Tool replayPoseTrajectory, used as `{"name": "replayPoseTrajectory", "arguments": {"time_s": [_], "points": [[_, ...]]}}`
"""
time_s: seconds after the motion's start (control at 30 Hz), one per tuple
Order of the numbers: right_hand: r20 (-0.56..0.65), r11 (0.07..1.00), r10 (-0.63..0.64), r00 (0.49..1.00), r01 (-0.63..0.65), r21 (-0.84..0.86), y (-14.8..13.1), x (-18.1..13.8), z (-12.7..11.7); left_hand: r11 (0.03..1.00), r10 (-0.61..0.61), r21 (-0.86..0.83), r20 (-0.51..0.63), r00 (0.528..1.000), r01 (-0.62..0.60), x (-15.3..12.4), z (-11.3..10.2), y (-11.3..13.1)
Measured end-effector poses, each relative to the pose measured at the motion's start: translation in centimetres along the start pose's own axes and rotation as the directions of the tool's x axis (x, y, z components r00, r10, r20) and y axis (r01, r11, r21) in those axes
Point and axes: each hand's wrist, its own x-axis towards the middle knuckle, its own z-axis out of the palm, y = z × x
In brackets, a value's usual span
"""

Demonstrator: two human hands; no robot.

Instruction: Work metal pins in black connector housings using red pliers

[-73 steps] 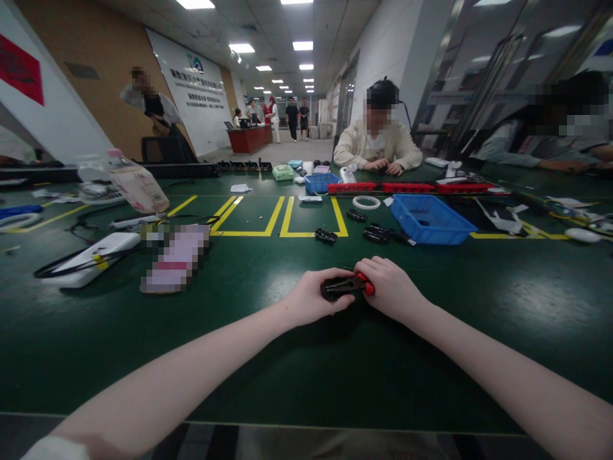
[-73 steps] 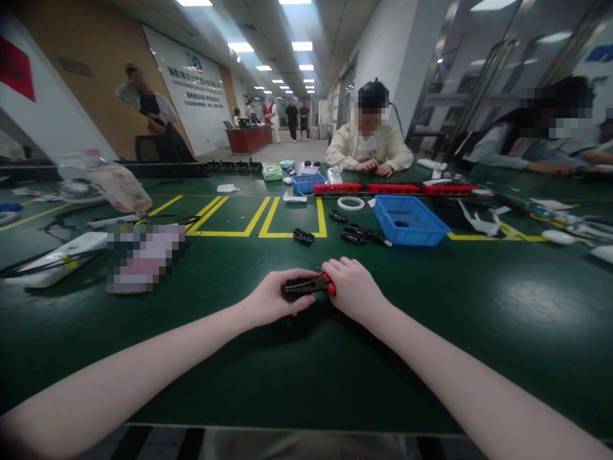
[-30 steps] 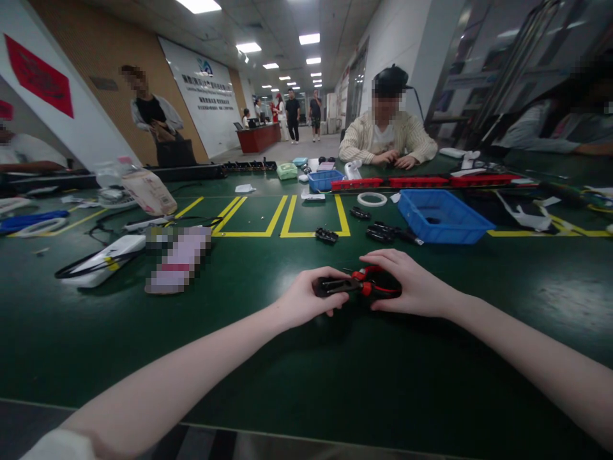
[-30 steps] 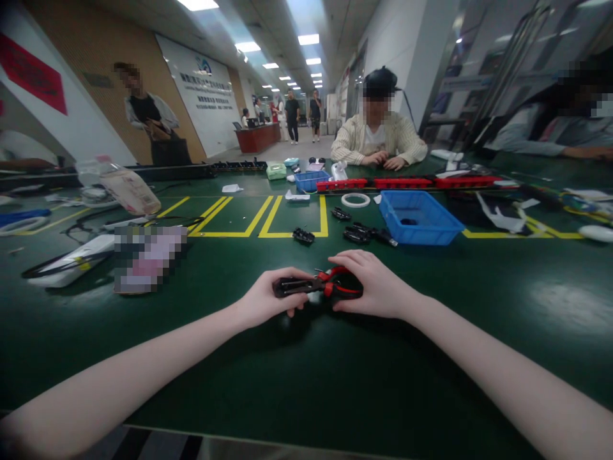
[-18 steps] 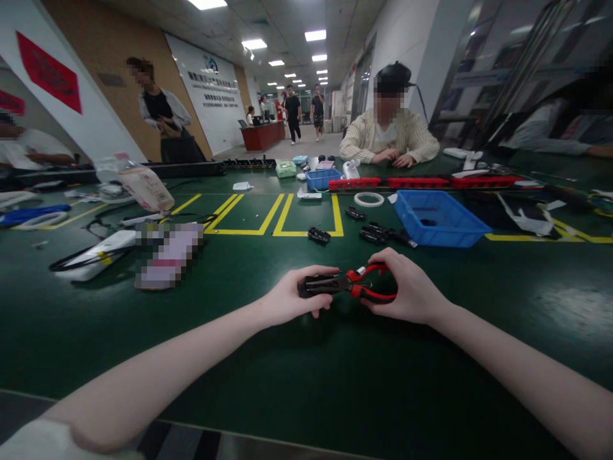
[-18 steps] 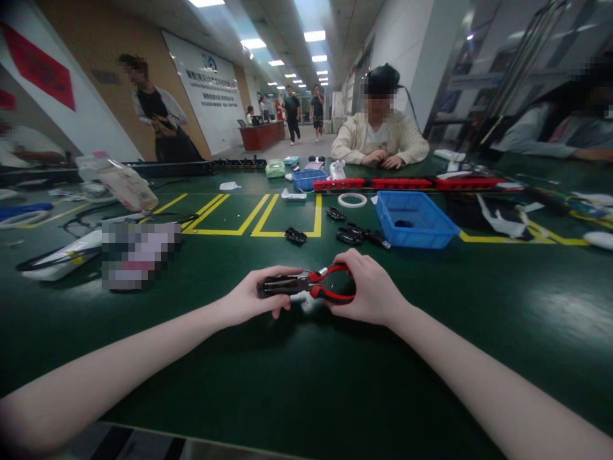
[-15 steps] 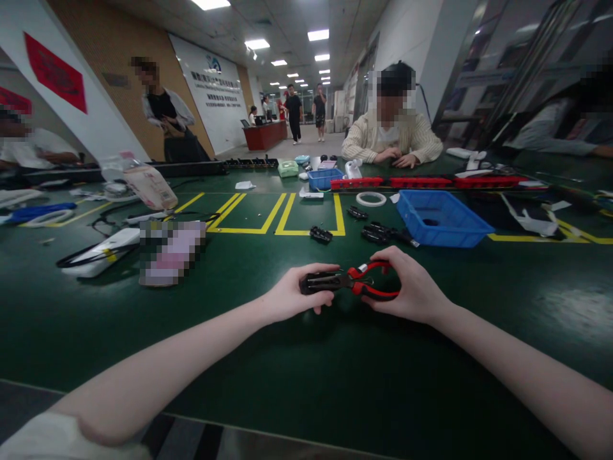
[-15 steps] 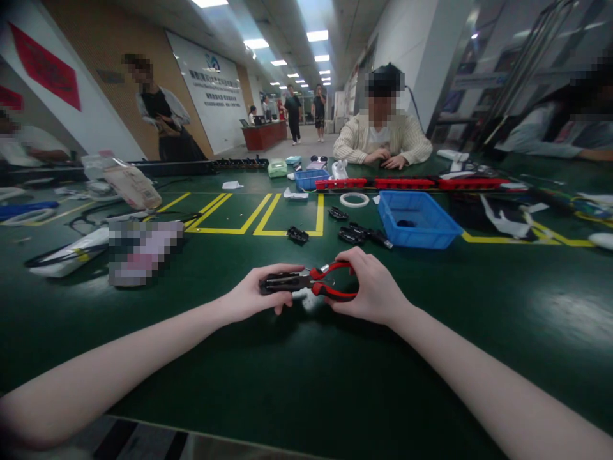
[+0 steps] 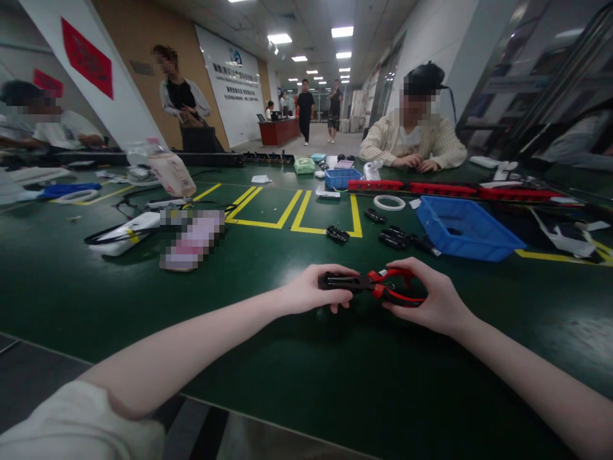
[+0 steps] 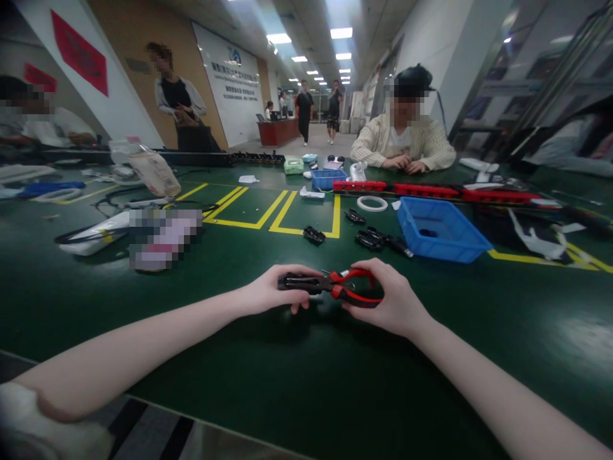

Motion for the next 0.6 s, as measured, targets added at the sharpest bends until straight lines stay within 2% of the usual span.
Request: {"name": "replayPoseTrajectory", "arguments": {"time_s": [0.33, 0.6], "points": [[0.088, 0.999, 0.042, 0.995, -0.045, 0.03, 0.08, -0.13, -0.12, 1.0, 0.002, 0.01, 0.058, 0.998, -0.003, 0.07, -0.42, -0.3], [0.135, 0.998, 0.055, 0.989, -0.053, -0.019, -0.3, -0.26, -0.09, 0.998, -0.063, 0.028, 0.124, 0.99, 0.06, 0.07, -0.87, -0.2]]}}
